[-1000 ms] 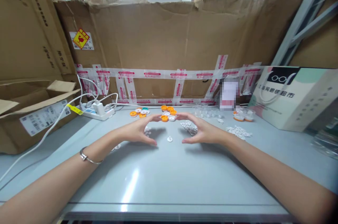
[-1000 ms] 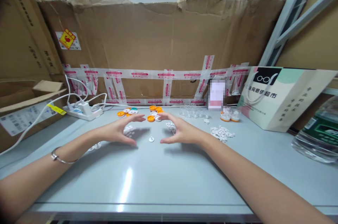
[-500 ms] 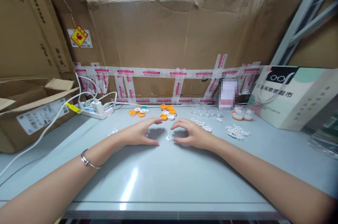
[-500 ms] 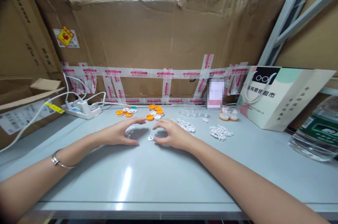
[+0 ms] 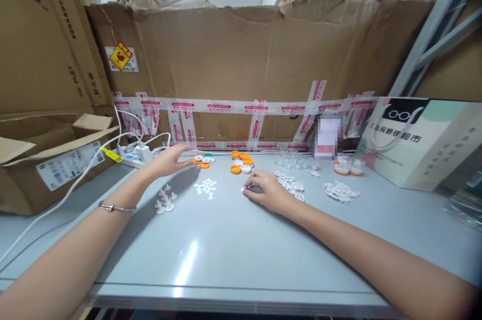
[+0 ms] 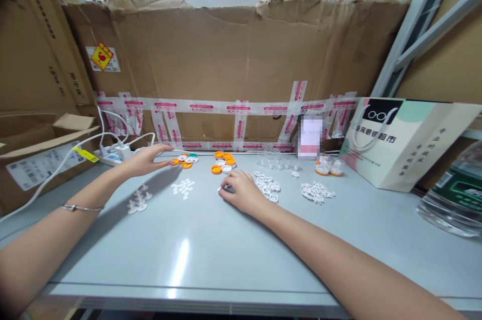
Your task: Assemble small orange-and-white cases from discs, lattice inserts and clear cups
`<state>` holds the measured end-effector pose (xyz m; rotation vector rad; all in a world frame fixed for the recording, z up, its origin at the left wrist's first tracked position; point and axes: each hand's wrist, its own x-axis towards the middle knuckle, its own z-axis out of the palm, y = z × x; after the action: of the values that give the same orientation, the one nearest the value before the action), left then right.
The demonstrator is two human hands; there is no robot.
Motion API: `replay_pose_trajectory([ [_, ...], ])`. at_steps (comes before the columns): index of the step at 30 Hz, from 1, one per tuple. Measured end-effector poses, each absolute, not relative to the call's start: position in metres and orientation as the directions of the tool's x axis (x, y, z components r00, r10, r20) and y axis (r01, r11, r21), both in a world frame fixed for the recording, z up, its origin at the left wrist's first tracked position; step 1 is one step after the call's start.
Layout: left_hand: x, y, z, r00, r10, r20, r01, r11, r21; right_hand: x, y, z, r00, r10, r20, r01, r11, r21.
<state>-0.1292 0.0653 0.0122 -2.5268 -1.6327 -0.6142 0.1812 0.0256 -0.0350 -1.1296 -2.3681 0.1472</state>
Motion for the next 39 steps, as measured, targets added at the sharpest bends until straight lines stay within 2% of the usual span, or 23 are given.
replay_pose_trajectory([
  [5,-0.146,0.082,-0.001,0.237,0.910,0.341,0.943,-0.300,0.146,0.182,0.026,-0.037,-0.520,0.756,0.397,0.710,0.641,-0.291],
  [17,-0.121,0.090,-0.021,0.144,0.939,0.313,0.965,-0.203,0.164,0.180,0.016,-0.033,-0.562,0.733,0.382,0.670,0.675,-0.308],
  [22,-0.122,0.094,-0.025,0.128,0.937,0.324,0.953,-0.207,0.221,0.181,0.018,-0.034,-0.559,0.734,0.386,0.667,0.674,-0.316],
  [29,-0.105,0.072,-0.003,0.066,0.900,0.431,0.912,-0.229,0.340,0.195,0.016,-0.015,-0.434,0.773,0.462,0.664,0.621,-0.415],
  [32,-0.072,0.045,0.006,0.181,0.884,0.432,0.839,-0.368,0.402,0.203,0.017,-0.006,-0.359,0.795,0.489,0.666,0.585,-0.462],
  [34,-0.046,0.028,0.004,0.369,0.824,0.430,0.673,-0.556,0.487,0.207,0.018,-0.003,-0.333,0.810,0.483,0.659,0.566,-0.495],
  [35,-0.035,0.022,0.002,0.434,0.802,0.411,0.613,-0.597,0.517,0.208,0.018,-0.003,-0.334,0.814,0.476,0.653,0.564,-0.506],
  [39,-0.013,0.014,-0.012,0.565,0.756,0.329,0.508,-0.633,0.583,0.209,0.018,-0.005,-0.391,0.796,0.462,0.637,0.597,-0.488],
])
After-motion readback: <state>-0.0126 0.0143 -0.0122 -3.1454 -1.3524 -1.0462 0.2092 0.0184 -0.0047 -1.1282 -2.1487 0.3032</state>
